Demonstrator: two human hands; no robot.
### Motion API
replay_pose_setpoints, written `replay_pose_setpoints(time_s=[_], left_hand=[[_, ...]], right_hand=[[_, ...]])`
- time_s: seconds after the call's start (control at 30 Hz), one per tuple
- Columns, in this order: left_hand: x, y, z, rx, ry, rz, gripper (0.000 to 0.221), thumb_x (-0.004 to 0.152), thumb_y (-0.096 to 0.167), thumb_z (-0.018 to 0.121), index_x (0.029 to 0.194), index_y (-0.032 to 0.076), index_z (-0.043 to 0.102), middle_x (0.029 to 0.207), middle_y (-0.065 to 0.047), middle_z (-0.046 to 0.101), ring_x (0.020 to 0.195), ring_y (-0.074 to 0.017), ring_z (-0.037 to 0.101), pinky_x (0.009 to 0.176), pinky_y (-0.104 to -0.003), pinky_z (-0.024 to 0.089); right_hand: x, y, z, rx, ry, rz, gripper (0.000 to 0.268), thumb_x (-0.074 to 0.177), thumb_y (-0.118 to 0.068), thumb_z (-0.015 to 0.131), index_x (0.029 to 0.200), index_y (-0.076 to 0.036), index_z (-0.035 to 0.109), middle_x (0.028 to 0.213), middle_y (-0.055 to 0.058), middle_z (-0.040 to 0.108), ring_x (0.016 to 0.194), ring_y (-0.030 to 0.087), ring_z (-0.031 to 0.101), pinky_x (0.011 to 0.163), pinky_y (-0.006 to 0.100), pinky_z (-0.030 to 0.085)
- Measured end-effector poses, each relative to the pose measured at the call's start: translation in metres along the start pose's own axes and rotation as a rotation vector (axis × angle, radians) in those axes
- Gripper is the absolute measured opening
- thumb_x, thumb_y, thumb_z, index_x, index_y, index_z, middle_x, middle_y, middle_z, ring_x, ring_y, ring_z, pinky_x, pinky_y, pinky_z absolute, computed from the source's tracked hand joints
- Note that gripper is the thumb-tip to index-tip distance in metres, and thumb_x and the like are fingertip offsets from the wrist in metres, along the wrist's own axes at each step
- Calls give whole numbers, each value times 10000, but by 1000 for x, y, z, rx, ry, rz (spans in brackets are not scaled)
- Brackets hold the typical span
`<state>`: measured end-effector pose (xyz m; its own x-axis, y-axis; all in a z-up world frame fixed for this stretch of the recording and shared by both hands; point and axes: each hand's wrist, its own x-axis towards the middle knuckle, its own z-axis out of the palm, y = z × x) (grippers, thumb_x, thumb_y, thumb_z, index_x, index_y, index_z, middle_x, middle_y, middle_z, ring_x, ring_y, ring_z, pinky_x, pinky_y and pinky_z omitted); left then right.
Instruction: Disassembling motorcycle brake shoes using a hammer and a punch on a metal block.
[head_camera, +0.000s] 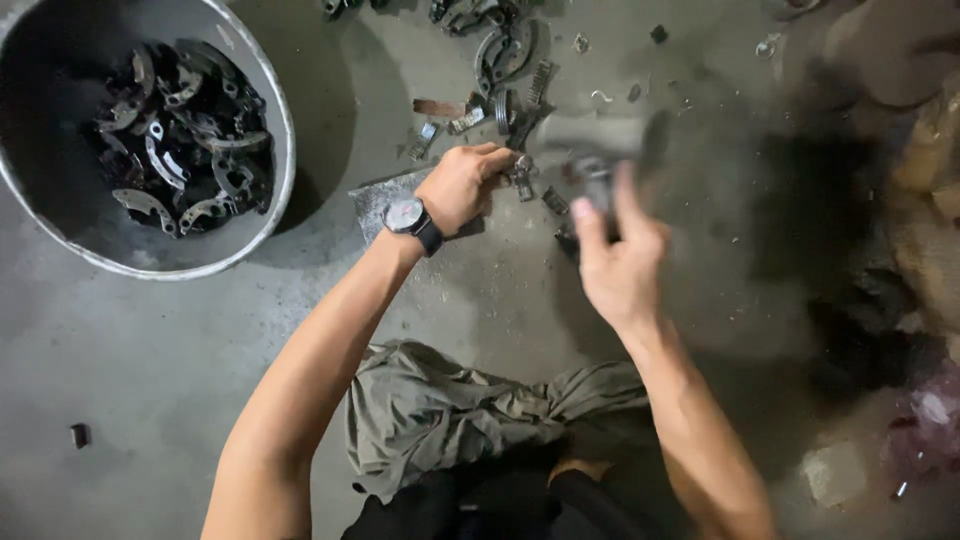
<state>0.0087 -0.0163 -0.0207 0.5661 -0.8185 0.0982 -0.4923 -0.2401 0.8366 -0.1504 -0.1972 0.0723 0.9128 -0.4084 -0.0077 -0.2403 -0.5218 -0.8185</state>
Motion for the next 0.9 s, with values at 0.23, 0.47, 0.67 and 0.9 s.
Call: replay_pose_setpoints(time_s=[0.23, 0.47, 0.67, 0.9], left_hand=[[-22, -15, 8, -31, -1, -75, 247, 813, -50, 637, 1052, 12, 625, 953, -192, 653, 899, -423, 651, 770, -452, 530], [-8, -2, -24, -30, 249, -78, 194, 877, -58, 657, 1059, -5, 614, 946, -205, 638, 861, -426, 644, 737, -436, 523], [-11, -12, -15, -27, 188, -80, 237, 840, -101, 629, 1060, -18, 606, 960, -213, 629, 899, -434, 648, 748, -439, 526], [-12, -15, -15, -67, 183, -90, 277, 808, -142, 600, 1059, -24, 595, 965, -204, 627, 924, -410, 678, 754, -433, 541]], right_hand=[[1, -24, -14, 128, -178, 192, 583, 994, -106, 646, 1545, -83, 458, 892, 51, 723, 593, 103, 634, 465, 235, 533], [-1, -22, -10, 326, -109, 173, 625, 1031, -160, 642, 1590, -73, 378, 892, 41, 695, 649, 91, 644, 536, 239, 561], [-4, -28, -3, 209, -150, 165, 611, 1003, -144, 669, 1565, -66, 439, 804, 50, 691, 598, 90, 602, 534, 254, 518], [-1, -31, -5, 210, -171, 196, 623, 1001, -163, 665, 1568, -78, 420, 767, 39, 693, 583, 81, 603, 519, 252, 521]])
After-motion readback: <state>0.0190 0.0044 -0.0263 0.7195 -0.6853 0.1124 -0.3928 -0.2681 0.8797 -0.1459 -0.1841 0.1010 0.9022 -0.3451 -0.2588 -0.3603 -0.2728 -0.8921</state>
